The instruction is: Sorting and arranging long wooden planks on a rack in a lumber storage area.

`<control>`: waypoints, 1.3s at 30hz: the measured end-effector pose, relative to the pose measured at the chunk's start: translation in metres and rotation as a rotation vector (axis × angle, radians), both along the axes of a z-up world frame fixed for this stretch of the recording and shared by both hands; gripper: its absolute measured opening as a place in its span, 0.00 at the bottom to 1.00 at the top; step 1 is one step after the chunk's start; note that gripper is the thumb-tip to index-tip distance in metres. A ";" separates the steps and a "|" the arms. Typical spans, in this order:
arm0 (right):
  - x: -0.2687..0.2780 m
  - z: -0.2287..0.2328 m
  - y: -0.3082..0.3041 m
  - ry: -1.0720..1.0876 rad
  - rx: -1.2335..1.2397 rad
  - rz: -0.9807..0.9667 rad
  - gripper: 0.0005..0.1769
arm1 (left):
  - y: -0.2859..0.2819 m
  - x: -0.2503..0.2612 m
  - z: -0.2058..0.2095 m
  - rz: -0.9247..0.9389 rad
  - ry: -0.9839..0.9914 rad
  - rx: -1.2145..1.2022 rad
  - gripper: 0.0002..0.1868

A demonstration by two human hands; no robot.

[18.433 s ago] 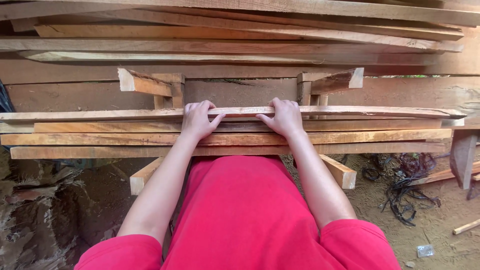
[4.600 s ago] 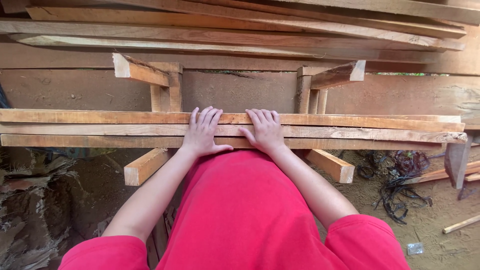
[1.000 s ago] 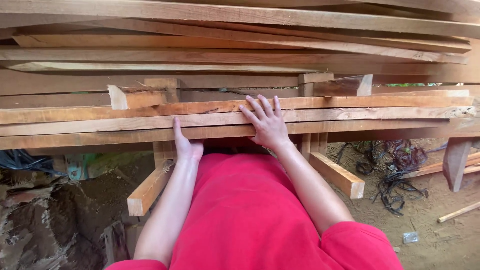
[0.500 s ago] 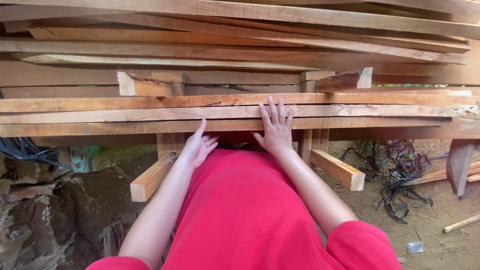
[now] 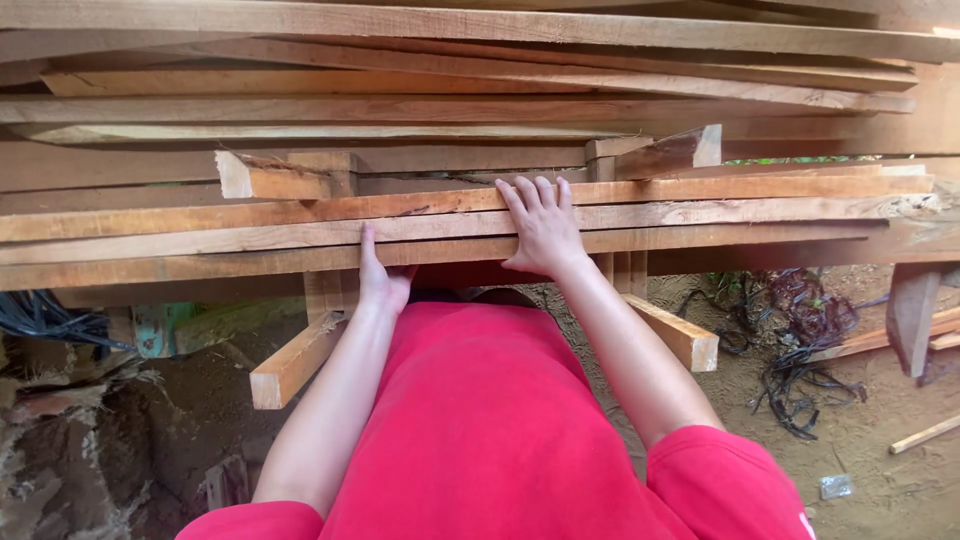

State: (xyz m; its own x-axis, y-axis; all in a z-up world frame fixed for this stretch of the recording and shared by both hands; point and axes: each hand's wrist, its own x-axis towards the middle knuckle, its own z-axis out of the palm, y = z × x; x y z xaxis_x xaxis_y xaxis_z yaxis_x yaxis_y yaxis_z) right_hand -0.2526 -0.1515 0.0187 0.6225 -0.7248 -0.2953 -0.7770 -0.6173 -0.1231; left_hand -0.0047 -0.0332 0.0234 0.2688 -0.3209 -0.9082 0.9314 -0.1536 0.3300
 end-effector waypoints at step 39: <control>-0.047 -0.030 0.073 -0.524 -0.489 -0.129 0.33 | 0.079 0.008 -0.027 -1.263 -2.302 0.009 0.39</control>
